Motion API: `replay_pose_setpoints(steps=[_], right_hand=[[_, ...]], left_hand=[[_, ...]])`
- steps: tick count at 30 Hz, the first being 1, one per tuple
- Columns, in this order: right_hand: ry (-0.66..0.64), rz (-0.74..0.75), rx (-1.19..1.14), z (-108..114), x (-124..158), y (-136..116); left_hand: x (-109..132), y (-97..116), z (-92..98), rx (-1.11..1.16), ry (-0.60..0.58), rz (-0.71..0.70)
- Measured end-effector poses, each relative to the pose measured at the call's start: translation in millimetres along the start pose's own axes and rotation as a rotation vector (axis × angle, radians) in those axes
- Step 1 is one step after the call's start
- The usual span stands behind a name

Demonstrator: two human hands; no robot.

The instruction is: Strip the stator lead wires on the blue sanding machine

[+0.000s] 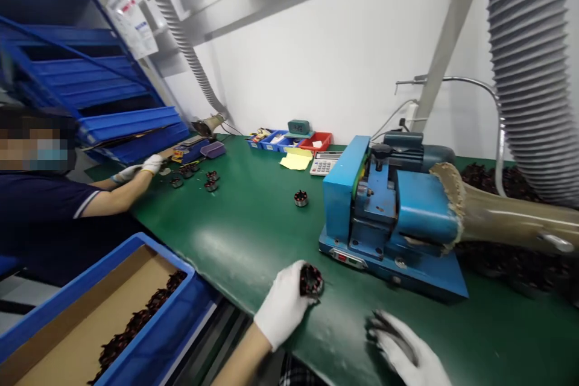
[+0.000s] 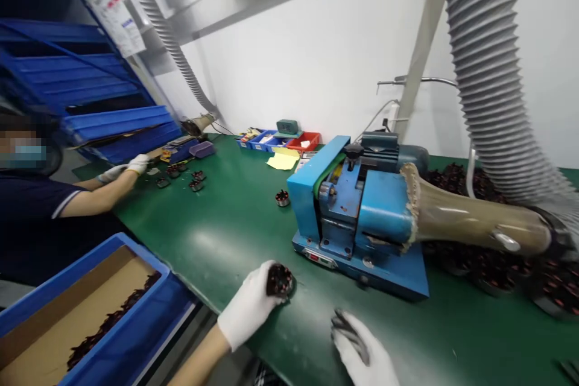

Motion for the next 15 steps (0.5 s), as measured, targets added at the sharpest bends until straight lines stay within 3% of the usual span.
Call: replay_pose_setpoints(steps=[2,4,8,11,15], right_hand=[[0.090,0.081,-0.102,-10,-1,-10],[0.073,0.064,-0.146,-18,-1,-18],[0.024,0.040,-0.144,-7,11,-38],[-0.006,0.045,-0.107,9,28,-53],[-0.066,-0.029,-0.297,25,40,-62]], left_hand=[[24,19,-21.1,0.101,-0.008,0.010],[38,41,-36.5,0.252,-0.018,-0.002],[48,84,-55.0,0.867,-0.209,0.117],[52,113,-55.7,1.324,-0.394,0.186],[54,134,-44.6,1.395,-0.485,0.137]])
Point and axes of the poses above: each hand's wrist, its own x-axis away from the middle knuckle, its own z-axis out of the back of the hand, y = z × x, the point moved 4 cm from there along -x, towards the middle knuckle, and after that the axes turned 2 degrees about -z, right-handed, at the moved point
